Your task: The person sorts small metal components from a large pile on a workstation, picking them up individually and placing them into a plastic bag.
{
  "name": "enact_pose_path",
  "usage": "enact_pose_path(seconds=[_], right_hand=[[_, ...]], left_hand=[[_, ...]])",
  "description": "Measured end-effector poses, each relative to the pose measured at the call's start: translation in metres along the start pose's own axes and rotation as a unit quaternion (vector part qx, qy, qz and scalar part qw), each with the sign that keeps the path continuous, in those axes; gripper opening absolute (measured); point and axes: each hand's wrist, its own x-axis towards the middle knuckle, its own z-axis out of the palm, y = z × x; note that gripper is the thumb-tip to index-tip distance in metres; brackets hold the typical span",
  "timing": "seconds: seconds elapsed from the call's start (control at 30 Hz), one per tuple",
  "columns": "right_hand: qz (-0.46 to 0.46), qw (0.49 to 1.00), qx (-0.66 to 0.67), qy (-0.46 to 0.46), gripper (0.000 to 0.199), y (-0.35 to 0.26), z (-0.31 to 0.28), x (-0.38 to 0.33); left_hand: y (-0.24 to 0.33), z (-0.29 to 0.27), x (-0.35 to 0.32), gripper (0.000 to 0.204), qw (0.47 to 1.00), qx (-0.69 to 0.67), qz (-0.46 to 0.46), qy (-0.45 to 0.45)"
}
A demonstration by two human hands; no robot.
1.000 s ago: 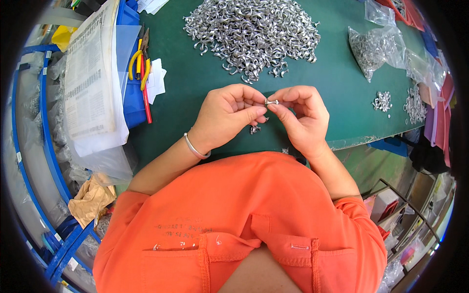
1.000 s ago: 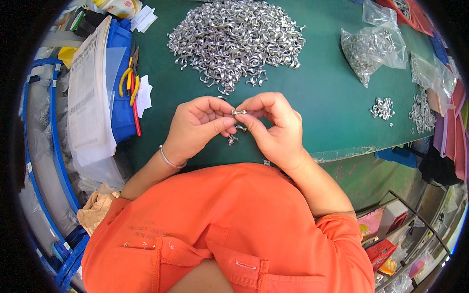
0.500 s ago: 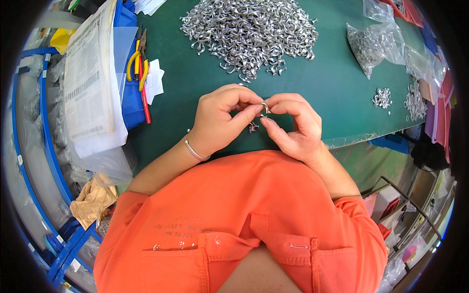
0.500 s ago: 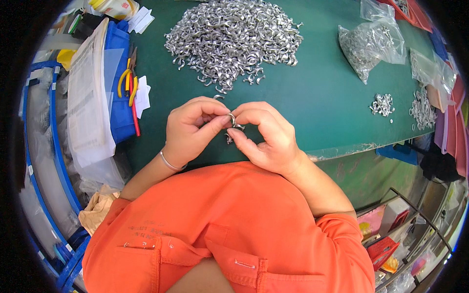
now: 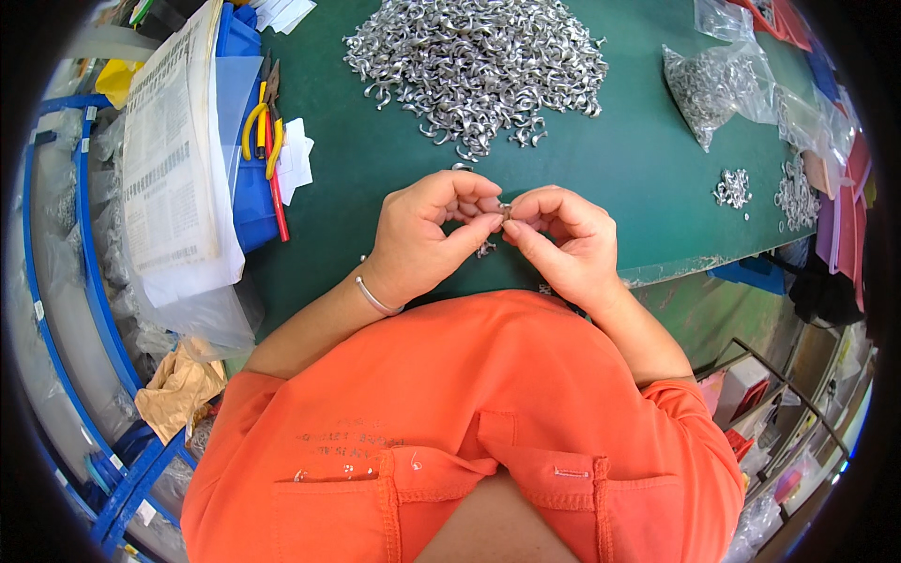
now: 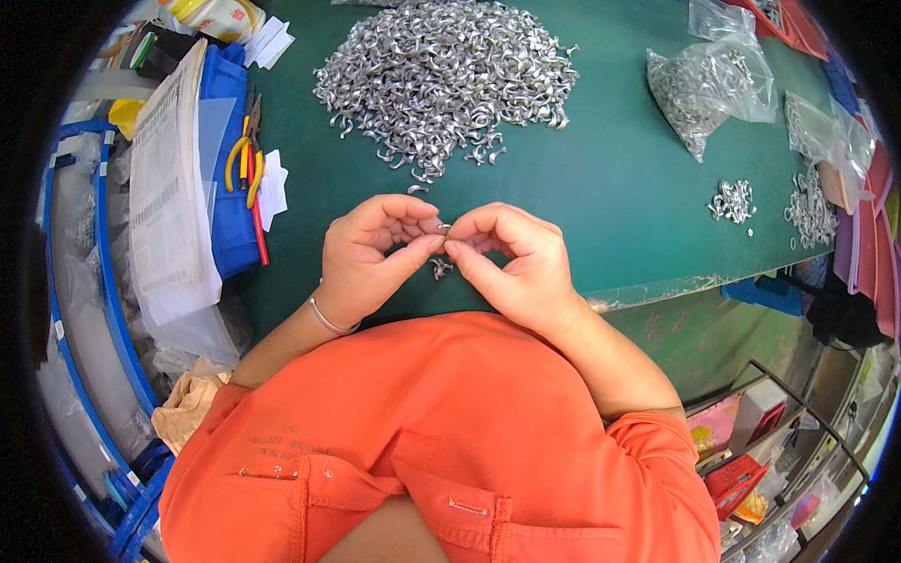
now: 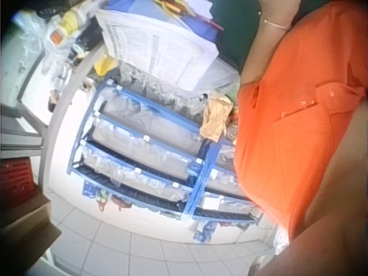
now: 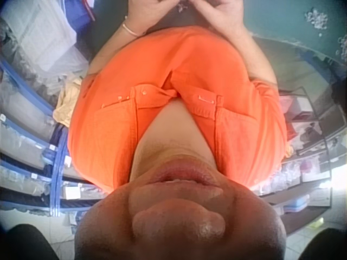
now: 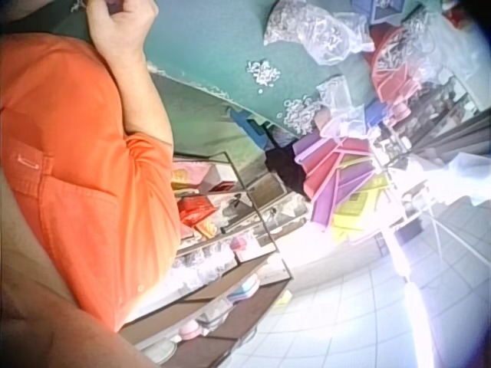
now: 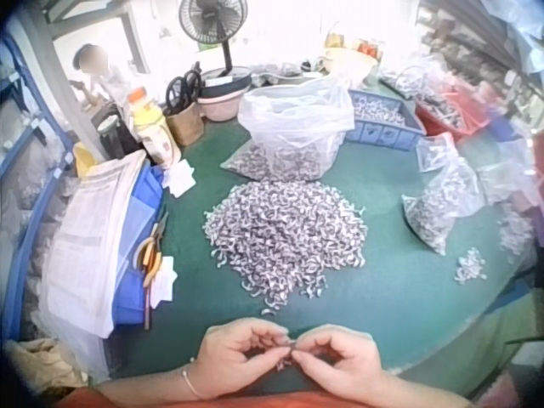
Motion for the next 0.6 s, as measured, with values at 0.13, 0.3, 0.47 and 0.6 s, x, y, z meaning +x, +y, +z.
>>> enact_pose_path(seconds=[0.13, 0.3, 0.47, 0.6], right_hand=[[-0.005, 1.000, -0.002, 0.000, 0.008, -0.001, 0.000, 0.000], [-0.032, 0.999, -0.023, -0.008, 0.008, -0.003, 0.001, 0.001], [-0.221, 0.949, -0.221, 0.050, 0.011, -0.020, -0.022, 0.018], [-0.420, 0.734, -0.445, 0.294, 0.015, -0.064, -0.099, 0.069]], left_hand=[[0.002, 0.000, 0.000, 0.026, 1.000, -0.018, -0.025, -0.002], [0.000, -0.003, 0.002, 0.022, 0.999, 0.035, 0.006, -0.017], [0.003, 0.001, 0.003, 0.014, 0.998, 0.008, -0.054, 0.012], [-0.005, -0.006, 0.002, 0.012, 0.999, 0.038, 0.021, 0.022]])
